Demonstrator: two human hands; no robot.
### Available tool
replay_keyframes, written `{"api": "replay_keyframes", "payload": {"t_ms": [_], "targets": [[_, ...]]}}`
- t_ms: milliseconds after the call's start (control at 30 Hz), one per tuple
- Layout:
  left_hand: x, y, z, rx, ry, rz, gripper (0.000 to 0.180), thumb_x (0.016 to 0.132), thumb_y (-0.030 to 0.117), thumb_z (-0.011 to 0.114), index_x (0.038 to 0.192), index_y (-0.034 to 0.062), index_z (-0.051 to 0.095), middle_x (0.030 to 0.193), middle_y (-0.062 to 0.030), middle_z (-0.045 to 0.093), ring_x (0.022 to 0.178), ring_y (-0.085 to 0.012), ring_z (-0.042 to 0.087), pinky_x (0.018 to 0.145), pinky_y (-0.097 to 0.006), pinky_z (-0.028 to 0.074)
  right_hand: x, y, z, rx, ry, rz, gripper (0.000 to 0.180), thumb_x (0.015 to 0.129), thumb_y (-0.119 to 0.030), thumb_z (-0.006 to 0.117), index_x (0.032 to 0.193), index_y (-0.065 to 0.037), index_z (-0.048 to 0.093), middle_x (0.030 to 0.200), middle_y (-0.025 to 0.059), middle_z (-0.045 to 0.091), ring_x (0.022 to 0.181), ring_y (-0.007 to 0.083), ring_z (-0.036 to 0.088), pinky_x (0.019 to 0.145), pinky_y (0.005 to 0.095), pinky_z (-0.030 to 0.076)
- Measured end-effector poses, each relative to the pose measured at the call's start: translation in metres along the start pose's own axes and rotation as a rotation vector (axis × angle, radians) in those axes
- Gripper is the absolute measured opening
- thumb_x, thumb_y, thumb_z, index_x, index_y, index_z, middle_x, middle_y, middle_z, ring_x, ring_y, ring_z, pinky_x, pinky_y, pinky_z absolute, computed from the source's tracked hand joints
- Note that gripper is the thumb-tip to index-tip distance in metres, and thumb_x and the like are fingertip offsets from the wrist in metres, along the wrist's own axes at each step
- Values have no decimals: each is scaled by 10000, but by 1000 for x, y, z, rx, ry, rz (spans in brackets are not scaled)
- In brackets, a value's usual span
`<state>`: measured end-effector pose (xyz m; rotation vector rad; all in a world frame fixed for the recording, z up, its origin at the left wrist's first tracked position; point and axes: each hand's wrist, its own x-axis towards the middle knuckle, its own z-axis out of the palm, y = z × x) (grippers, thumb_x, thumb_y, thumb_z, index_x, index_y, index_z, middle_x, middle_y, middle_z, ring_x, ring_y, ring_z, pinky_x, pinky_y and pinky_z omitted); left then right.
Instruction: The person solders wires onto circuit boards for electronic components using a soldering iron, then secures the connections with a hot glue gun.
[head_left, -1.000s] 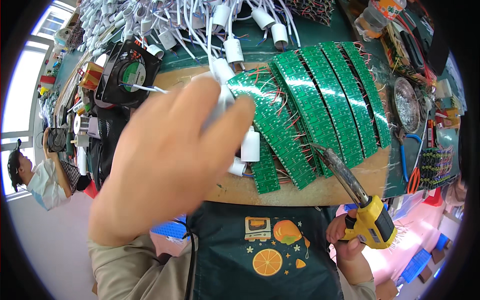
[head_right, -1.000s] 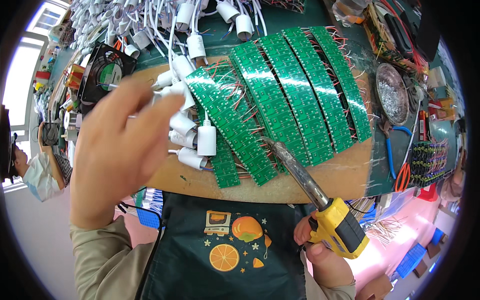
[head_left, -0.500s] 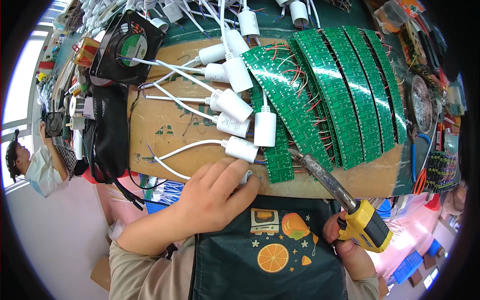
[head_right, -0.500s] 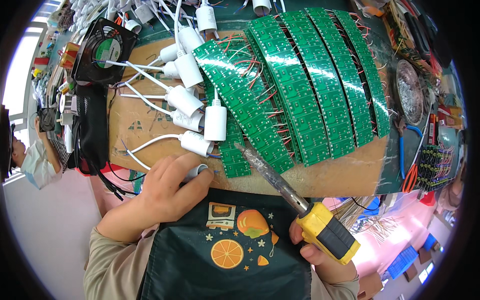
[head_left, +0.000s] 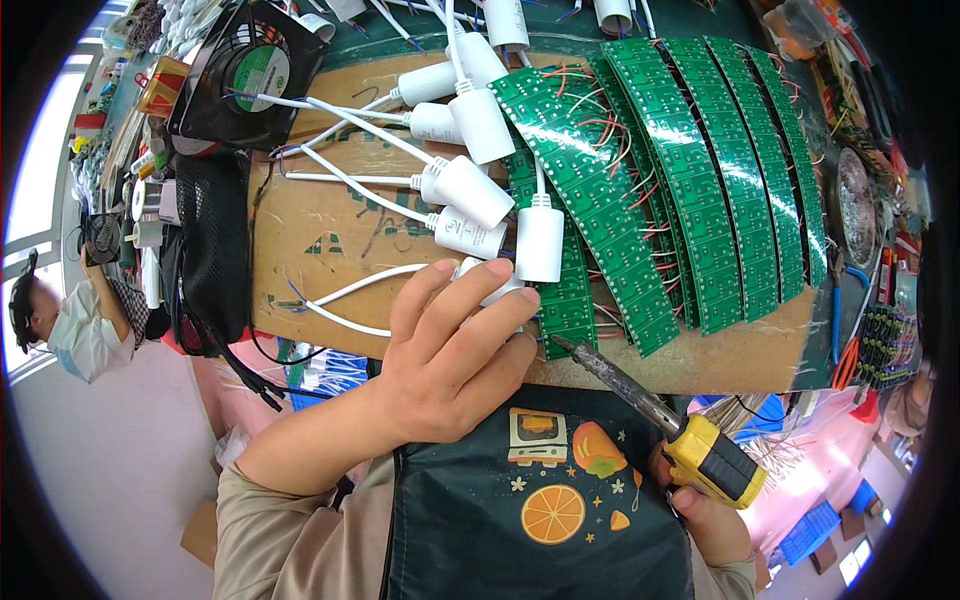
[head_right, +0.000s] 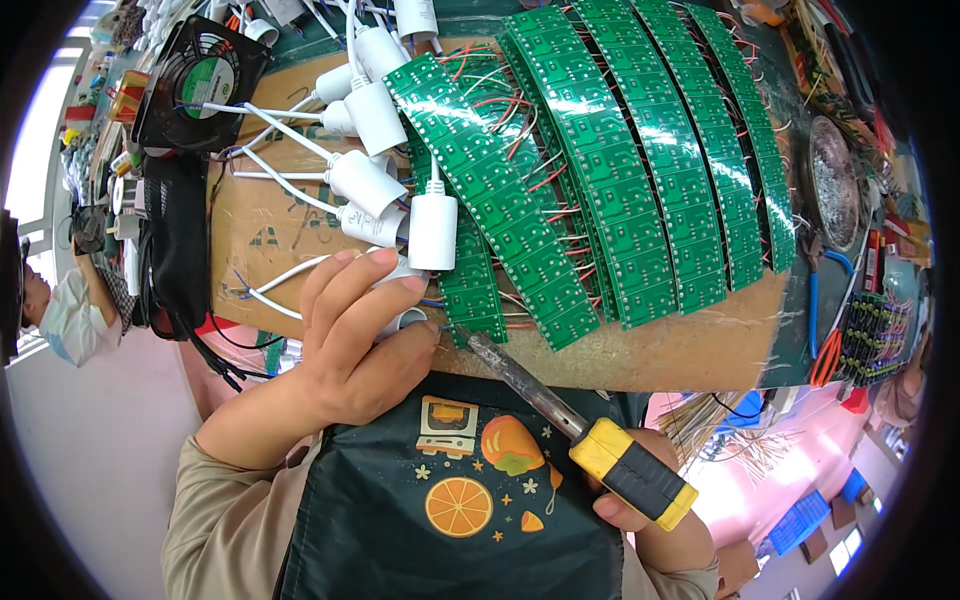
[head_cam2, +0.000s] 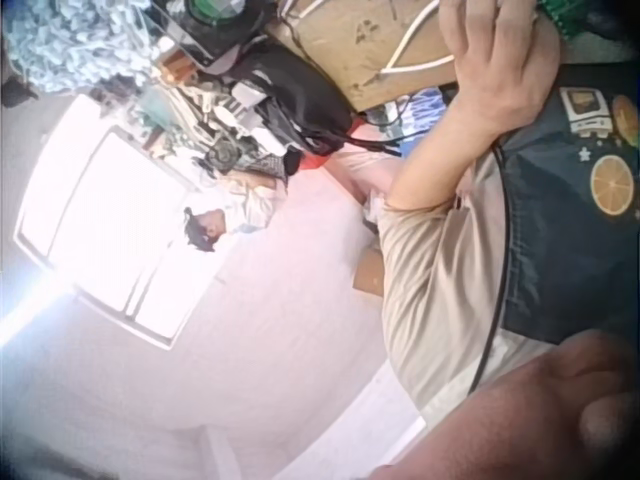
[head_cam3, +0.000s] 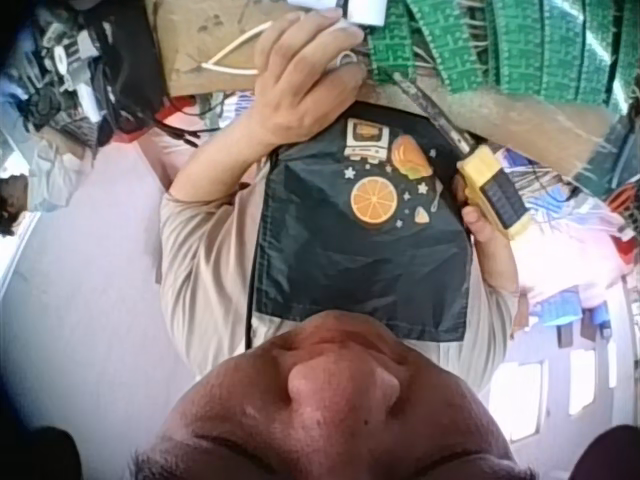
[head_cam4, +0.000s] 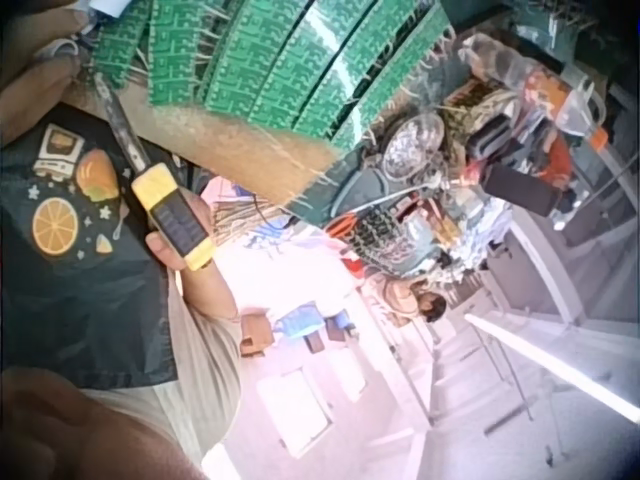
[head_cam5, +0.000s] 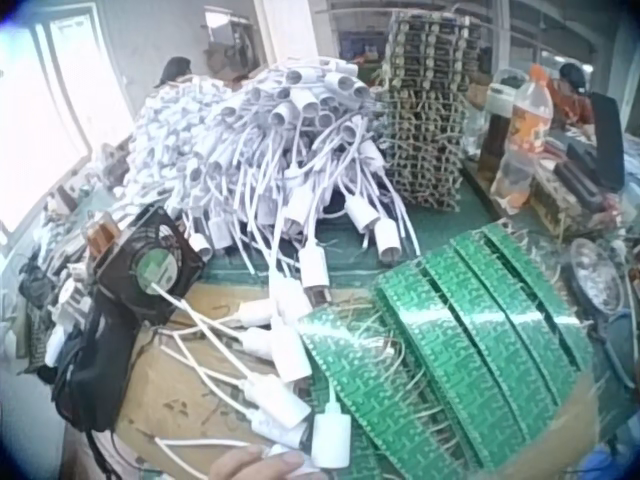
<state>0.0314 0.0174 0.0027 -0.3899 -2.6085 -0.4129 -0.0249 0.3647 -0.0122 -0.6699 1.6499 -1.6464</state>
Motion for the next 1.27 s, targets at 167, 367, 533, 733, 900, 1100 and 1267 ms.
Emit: {"api": "replay_keyframes", "payload": {"t_ms": [167, 367, 533, 733, 900, 1100, 1267], "targets": [[1, 1, 2, -19, -10, 0, 235, 663, 68, 722, 889, 93, 664, 1177, -120, 617, 1147, -362, 599, 984, -514, 443, -4, 13, -3, -89, -45, -118, 291, 809, -303, 773, 736, -59, 632, 662, 62, 600, 550, 229, 592, 502, 317, 447], [0, 3, 7, -53, 39, -31, 138, 717, 150, 667, 826, 68, 653, 1178, -110, 650, 1180, -335, 600, 1034, -513, 396, 3, -4, 5, 133, -8, 106, 363, 814, -345, 780, 798, -19, 621, 660, 55, 579, 555, 194, 563, 510, 305, 429], [1, 0, 3, -32, -10, 8, 219, 664, 65, 712, 876, 89, 661, 1169, -115, 623, 1153, -352, 602, 998, -517, 433, -5, 0, 11, 243, 100, 160, 424, 794, -390, 796, 797, -9, 612, 652, 51, 569, 549, 173, 538, 508, 298, 412], [1, 1, 4, -31, -8, 1, 209, 667, 64, 709, 868, 88, 656, 1177, -115, 623, 1158, -347, 602, 1001, -515, 430, -4, -7, 8, 268, 67, 279, 462, 761, -424, 815, 758, -17, 598, 635, 44, 564, 540, 171, 528, 502, 300, 395], [1, 1, 4, -39, 1, -3, 207, 670, 64, 708, 867, 91, 652, 1187, -119, 622, 1164, -348, 599, 1007, -516, 425, -18, 5, 9, 268, 125, 240, 476, 748, -443, 817, 749, -22, 595, 631, 41, 562, 537, 165, 522, 501, 294, 392], [2, 2, 3, -34, -8, -13, 208, 666, 64, 710, 864, 91, 651, 1194, -127, 622, 1164, -350, 598, 1007, -513, 427, -10, -6, 10, 247, 161, 235, 472, 751, -441, 819, 740, -28, 591, 621, 41, 560, 525, 162, 519, 491, 291, 390], [1, 1, 5, -30, 3, -13, 214, 665, 67, 712, 869, 94, 653, 1207, -132, 620, 1169, -351, 595, 1013, -515, 425, -7, -11, 10, 263, 157, 239, 468, 751, -433, 824, 745, -25, 595, 621, 45, 564, 514, 165, 520, 485, 287, 390]]}}
